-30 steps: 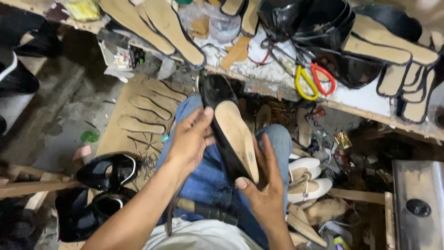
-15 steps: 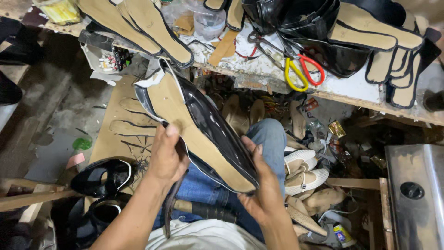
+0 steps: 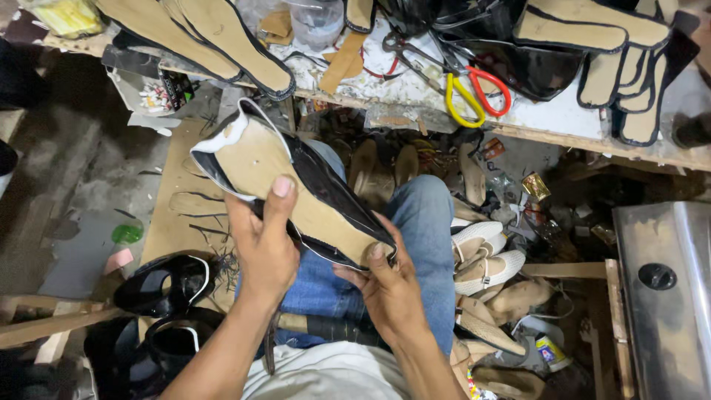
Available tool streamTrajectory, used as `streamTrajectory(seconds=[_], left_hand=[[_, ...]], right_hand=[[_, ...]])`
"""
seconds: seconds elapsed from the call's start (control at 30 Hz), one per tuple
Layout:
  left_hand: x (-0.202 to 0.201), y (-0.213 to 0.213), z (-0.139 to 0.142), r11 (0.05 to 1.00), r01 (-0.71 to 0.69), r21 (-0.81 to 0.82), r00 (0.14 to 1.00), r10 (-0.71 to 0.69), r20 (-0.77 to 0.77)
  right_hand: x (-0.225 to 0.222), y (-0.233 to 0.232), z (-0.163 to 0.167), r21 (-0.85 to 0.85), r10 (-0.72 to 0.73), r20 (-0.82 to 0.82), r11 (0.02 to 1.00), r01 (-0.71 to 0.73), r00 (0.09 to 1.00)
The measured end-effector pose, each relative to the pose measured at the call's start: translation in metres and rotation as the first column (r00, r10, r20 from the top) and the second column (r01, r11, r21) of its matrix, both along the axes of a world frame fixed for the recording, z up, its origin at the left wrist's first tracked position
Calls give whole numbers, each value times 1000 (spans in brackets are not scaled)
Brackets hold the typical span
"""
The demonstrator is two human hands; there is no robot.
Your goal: The person trims a shoe sole with scissors, then inserts it into a black shoe. Using a hammer and a curved metal tool, they repeatedly tap and press the sole into place along the edges. The person continues to adjust and secure the sole with the tool and hammer.
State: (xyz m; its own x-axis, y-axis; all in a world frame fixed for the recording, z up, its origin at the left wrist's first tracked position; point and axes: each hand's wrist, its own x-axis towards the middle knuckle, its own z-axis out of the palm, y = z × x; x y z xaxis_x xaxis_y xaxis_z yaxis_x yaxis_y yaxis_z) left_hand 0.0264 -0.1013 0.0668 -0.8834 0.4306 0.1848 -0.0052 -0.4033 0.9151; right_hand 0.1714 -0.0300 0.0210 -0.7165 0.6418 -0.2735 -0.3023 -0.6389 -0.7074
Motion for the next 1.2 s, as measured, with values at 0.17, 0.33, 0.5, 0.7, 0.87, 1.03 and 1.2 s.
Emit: streamTrajectory(seconds=[0.17,0.33,0.5,0.7,0.87,1.03,1.2], left_hand=[[14,-3,-10,997,-59,-50,968,45,-245],[3,6,-8,997,-72,-42,983,63,-174],[-20,6,4,984,134,117,978,-151,142],[-10,15,-6,868,465,171,823,-496,276],[-9,32,-12,744,662,91,712,-663,232],[13,48,-13,746,642,178,652,-653,385],[25,58,-25,796,581,169,731,-602,323]], right_hand=[[-6,-1,-11,78,-78,14,994,77,997],[-1,-5,-4,105,-5,103,995,-6,995],[26,1,-16,-75,225,-227,966,-247,948],[53,7,-47,-379,157,-284,888,-261,946],[66,-2,-19,215,-158,39,965,146,987],[60,-25,18,831,-453,208,550,88,867],[59,-27,23,962,-555,102,265,59,825]])
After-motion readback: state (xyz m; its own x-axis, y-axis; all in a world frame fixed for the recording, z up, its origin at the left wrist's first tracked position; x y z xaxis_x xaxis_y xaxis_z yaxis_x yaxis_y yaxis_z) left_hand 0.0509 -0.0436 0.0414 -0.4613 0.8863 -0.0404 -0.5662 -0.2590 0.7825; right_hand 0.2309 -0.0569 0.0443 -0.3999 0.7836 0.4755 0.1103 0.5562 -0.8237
